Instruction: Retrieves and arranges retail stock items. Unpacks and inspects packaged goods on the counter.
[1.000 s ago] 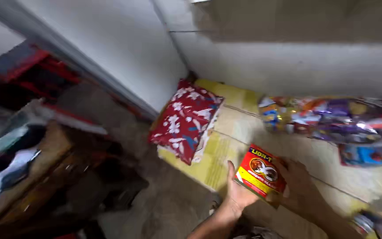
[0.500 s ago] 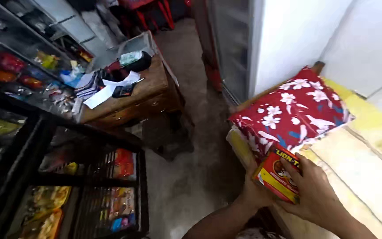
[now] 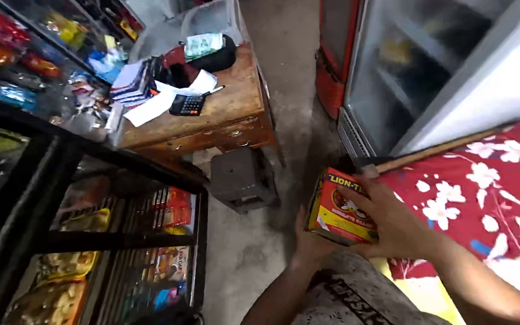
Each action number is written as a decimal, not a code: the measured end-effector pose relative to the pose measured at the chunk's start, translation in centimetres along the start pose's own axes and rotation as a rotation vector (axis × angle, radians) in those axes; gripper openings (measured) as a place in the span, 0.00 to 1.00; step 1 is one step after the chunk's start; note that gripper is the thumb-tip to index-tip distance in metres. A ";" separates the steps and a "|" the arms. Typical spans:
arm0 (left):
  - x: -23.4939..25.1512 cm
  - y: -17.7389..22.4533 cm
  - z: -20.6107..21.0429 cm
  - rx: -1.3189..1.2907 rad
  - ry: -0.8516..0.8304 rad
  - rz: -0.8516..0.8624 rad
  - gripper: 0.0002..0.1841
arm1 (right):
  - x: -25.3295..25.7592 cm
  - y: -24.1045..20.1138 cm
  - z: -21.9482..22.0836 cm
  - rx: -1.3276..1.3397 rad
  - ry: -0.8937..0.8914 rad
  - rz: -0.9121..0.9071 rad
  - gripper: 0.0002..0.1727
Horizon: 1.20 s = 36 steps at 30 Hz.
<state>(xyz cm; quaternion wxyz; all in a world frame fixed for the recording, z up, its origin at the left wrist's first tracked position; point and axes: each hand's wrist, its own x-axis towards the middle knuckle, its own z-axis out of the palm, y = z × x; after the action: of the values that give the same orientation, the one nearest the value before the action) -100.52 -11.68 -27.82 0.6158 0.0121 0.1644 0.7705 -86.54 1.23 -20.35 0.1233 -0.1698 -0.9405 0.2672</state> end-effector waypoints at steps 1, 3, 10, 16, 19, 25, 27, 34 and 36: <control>1.5 1.3 -0.3 0.012 -0.009 0.029 0.31 | 2.3 1.0 -0.6 0.050 -0.027 -0.033 0.65; 4.3 4.1 -0.8 0.003 -0.070 0.072 0.30 | 7.1 2.8 -2.1 0.157 -0.068 -0.076 0.64; 12.8 13.7 -0.3 0.063 0.033 0.314 0.30 | 24.0 8.8 -5.9 0.368 -0.119 -0.098 0.62; 21.0 23.2 -3.2 0.119 0.164 0.385 0.15 | 37.2 15.5 -3.6 0.406 -0.158 -0.027 0.64; 25.6 28.4 -5.0 0.120 0.288 0.412 0.16 | 44.1 17.8 -1.2 0.381 -0.184 0.011 0.63; 33.7 36.6 -4.8 0.278 0.834 0.433 0.18 | 59.3 19.8 1.8 0.131 -0.254 -0.009 0.61; 35.9 38.4 -5.3 0.236 0.930 0.422 0.18 | 63.5 20.6 3.0 0.063 -0.294 0.011 0.61; 42.0 41.2 -6.7 0.117 1.047 0.560 0.18 | 77.1 24.6 8.8 -0.149 -0.492 -0.080 0.62; 43.8 41.4 -6.6 0.104 1.049 0.638 0.20 | 81.4 25.7 9.8 -0.148 -0.514 -0.151 0.62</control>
<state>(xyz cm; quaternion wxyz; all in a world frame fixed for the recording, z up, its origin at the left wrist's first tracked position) -151.68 20.76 -31.03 0.1907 -0.2897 0.4710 0.8111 -157.37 48.65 -30.99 -0.1126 -0.0346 -0.9679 0.2220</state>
